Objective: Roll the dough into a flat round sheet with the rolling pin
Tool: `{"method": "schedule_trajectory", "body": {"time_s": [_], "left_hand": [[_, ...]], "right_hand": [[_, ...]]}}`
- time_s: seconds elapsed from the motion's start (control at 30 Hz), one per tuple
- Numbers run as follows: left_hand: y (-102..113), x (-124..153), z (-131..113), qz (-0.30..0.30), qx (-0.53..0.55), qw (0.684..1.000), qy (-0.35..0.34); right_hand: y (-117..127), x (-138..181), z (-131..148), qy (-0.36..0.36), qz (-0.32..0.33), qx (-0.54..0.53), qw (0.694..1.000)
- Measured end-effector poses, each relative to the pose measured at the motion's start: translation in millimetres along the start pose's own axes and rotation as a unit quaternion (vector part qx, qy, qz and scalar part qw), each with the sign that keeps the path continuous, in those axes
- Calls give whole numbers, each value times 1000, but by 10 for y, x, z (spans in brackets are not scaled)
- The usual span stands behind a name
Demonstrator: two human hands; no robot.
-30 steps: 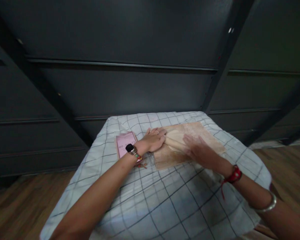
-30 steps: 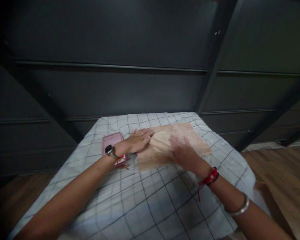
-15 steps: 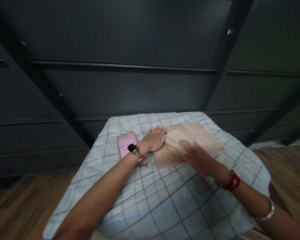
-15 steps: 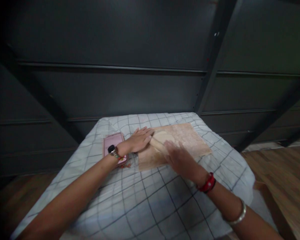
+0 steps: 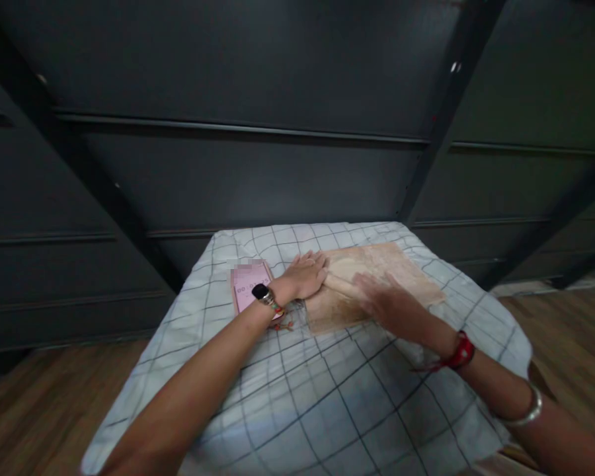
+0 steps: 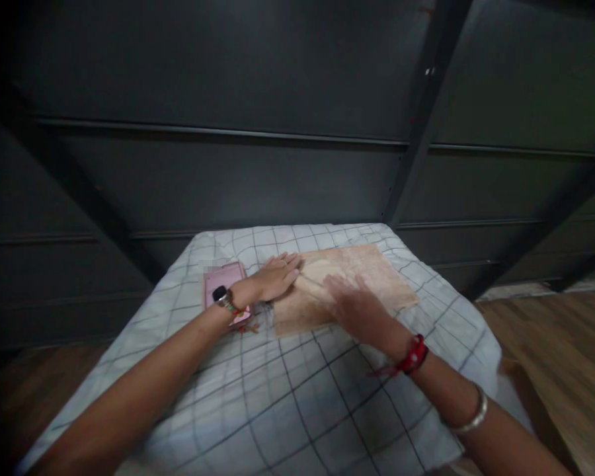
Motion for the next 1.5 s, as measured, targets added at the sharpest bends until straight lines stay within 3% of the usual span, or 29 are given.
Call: {"method": "schedule_trajectory", "body": {"time_s": [0.1, 0.27, 0.4, 0.73, 0.87, 1.03, 1.27, 1.4, 1.5], "left_hand": [[6, -2, 1, -1, -3, 1000, 3], [16, 0, -11, 0, -2, 1000, 9], [11, 4, -15, -1, -11, 1000, 3], [-14, 20, -22, -6, -31, 999, 20], [42, 73, -61, -19, -10, 998, 51], [197, 101, -115, -138, -19, 989, 40], [-19, 1, -42, -78, -13, 997, 13], [21, 18, -19, -60, -3, 998, 11], [94, 47, 3, -23, -3, 1000, 0]], "right_hand": [[-20, -15, -23, -14, 1, 8, 1000], [-42, -17, 0, 34, -7, 4, 999], [-34, -50, -102, -2, 14, 32, 999], [91, 62, 453, 33, 6, -23, 999], [256, 79, 308, 70, -14, -54, 996], [248, -12, -75, 39, -9, -112, 993], [51, -137, -182, 40, 16, -134, 990], [-33, -138, -191, 9, 6, -137, 990], [-83, -112, -43, -9, -13, -149, 989]]}}
Point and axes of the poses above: each hand's wrist, its own x-axis away from the middle knuckle, its own y-axis out of the back of the hand, z = x × y, the point moved 3 cm from there along -x, towards the middle knuckle, and after that the axes turned 9 degrees about z, right-handed, at the moved point
